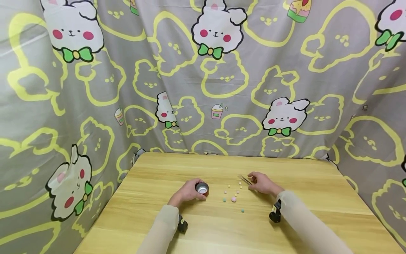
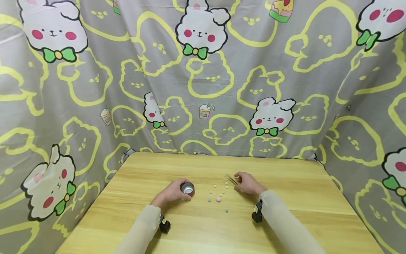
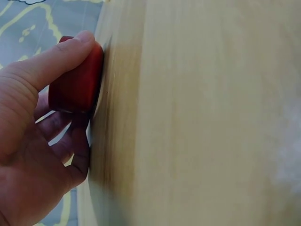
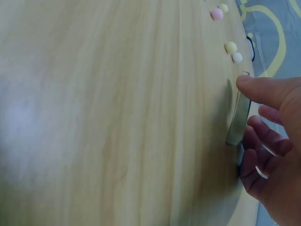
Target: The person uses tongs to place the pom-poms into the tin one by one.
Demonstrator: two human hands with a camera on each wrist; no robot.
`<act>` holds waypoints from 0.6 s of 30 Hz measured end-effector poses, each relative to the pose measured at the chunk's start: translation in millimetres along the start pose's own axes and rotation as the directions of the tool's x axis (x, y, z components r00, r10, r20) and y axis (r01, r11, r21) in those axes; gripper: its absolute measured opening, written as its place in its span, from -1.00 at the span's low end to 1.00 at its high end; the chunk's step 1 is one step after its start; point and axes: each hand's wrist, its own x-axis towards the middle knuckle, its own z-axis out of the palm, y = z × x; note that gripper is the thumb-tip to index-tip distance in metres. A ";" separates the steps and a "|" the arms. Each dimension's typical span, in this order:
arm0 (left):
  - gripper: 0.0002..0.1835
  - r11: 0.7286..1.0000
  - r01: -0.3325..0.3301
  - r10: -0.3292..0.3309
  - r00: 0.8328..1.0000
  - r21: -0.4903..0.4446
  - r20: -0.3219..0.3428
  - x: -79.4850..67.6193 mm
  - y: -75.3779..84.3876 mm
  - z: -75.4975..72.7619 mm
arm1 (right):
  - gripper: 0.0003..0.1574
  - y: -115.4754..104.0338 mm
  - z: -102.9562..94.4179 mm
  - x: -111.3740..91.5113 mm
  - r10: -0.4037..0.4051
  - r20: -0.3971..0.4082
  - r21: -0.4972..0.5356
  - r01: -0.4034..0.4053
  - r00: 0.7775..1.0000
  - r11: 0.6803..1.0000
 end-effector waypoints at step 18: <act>-0.44 1.000 0.007 -0.007 1.000 0.007 0.004 0.7 0.0 0.2 | -0.53 2.7 2.1 14.3 -0.001 0.029 0.005 0.001 1.000 1.000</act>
